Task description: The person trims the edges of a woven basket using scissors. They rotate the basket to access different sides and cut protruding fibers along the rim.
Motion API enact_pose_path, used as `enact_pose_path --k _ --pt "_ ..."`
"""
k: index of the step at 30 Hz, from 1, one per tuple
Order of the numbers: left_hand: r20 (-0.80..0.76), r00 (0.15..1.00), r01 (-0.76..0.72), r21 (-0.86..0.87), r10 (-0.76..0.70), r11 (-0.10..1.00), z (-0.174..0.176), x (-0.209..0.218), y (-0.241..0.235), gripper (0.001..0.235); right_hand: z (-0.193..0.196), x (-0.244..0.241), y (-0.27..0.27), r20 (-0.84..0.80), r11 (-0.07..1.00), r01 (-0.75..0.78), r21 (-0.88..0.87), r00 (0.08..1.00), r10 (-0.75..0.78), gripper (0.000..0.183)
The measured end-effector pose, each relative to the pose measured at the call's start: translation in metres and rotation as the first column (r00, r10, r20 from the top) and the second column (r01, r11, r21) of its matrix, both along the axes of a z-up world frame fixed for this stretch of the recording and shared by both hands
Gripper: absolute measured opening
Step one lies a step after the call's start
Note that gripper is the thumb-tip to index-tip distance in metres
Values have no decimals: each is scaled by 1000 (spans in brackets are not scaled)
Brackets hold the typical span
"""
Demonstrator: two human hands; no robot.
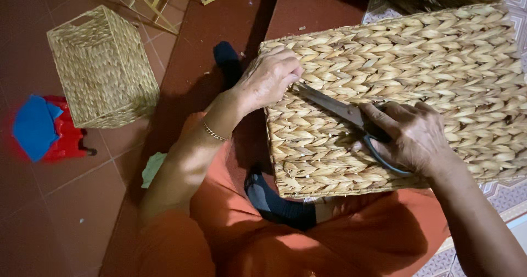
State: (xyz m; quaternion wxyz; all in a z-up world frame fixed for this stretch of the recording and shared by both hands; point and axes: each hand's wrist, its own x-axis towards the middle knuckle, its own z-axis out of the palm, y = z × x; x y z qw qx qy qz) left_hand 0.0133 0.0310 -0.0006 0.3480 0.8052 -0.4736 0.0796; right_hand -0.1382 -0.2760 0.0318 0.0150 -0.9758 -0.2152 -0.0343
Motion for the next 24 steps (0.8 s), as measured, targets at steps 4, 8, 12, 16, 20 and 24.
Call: enact_pose_path --k 4,8,12,16,20,24 --pt "-9 1000 2 3 -2 1000 0 -1 0 12 0 -1 2 -55 999 40 21 998 -39 73" --pt "34 999 13 20 -14 1000 0 -2 0 12 -1 4 6 5 1000 1 4 1000 -1 69" --pt "-1 1000 -9 7 9 1000 5 1 4 13 2 9 7 -91 995 51 -90 994 -59 72" --pt "-28 1000 -9 -9 9 1000 5 0 8 11 0 5 6 -214 989 102 -109 969 -123 81" --pt "-80 997 11 -15 -12 1000 3 -5 8 8 -9 7 9 12 989 -8 -146 1000 10 74" --pt "-54 999 2 -22 -3 1000 4 -5 8 8 -17 20 15 -9 992 -97 -82 995 96 67"
